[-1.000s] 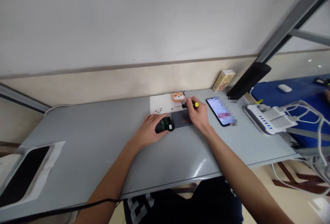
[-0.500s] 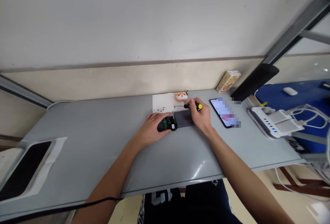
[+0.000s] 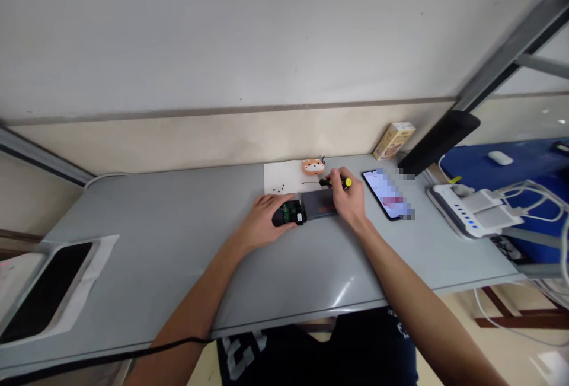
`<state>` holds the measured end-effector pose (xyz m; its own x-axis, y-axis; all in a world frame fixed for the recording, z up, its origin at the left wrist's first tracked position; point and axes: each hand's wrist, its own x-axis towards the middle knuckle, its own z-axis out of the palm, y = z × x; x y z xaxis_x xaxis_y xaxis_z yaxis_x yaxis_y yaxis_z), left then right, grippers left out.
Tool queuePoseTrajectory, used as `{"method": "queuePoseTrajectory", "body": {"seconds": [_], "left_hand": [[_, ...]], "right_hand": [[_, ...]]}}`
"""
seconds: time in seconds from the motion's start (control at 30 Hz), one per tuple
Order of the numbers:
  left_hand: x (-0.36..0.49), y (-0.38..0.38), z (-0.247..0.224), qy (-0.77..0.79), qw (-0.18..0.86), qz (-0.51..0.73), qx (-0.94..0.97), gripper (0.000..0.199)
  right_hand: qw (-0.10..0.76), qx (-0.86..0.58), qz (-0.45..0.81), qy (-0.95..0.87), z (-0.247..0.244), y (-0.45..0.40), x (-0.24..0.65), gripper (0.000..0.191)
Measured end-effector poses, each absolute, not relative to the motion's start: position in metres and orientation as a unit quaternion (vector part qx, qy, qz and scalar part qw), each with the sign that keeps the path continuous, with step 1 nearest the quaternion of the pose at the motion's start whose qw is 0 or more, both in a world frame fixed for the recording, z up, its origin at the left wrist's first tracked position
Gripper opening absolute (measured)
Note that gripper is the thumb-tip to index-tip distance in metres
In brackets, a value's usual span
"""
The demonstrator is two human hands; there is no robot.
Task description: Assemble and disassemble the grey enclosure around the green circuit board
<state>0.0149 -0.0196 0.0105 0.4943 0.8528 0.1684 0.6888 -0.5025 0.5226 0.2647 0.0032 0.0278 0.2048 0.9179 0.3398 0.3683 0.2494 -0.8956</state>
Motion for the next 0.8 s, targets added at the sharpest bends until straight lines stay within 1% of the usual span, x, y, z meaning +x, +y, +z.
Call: {"method": "queuePoseTrajectory", "body": {"seconds": [0.3, 0.8], "left_hand": [[0.0168, -0.0213, 0.0120, 0.468, 0.205, 0.214, 0.832, 0.061], [0.0145, -0.0193, 0.0058, 0.459, 0.194, 0.223, 0.838, 0.063]], "right_hand": [[0.536, -0.555, 0.246, -0.586, 0.0292, 0.0025, 0.2643, 0.049], [0.555, -0.547, 0.267, -0.567, 0.0302, 0.0021, 0.2636, 0.050]]}}
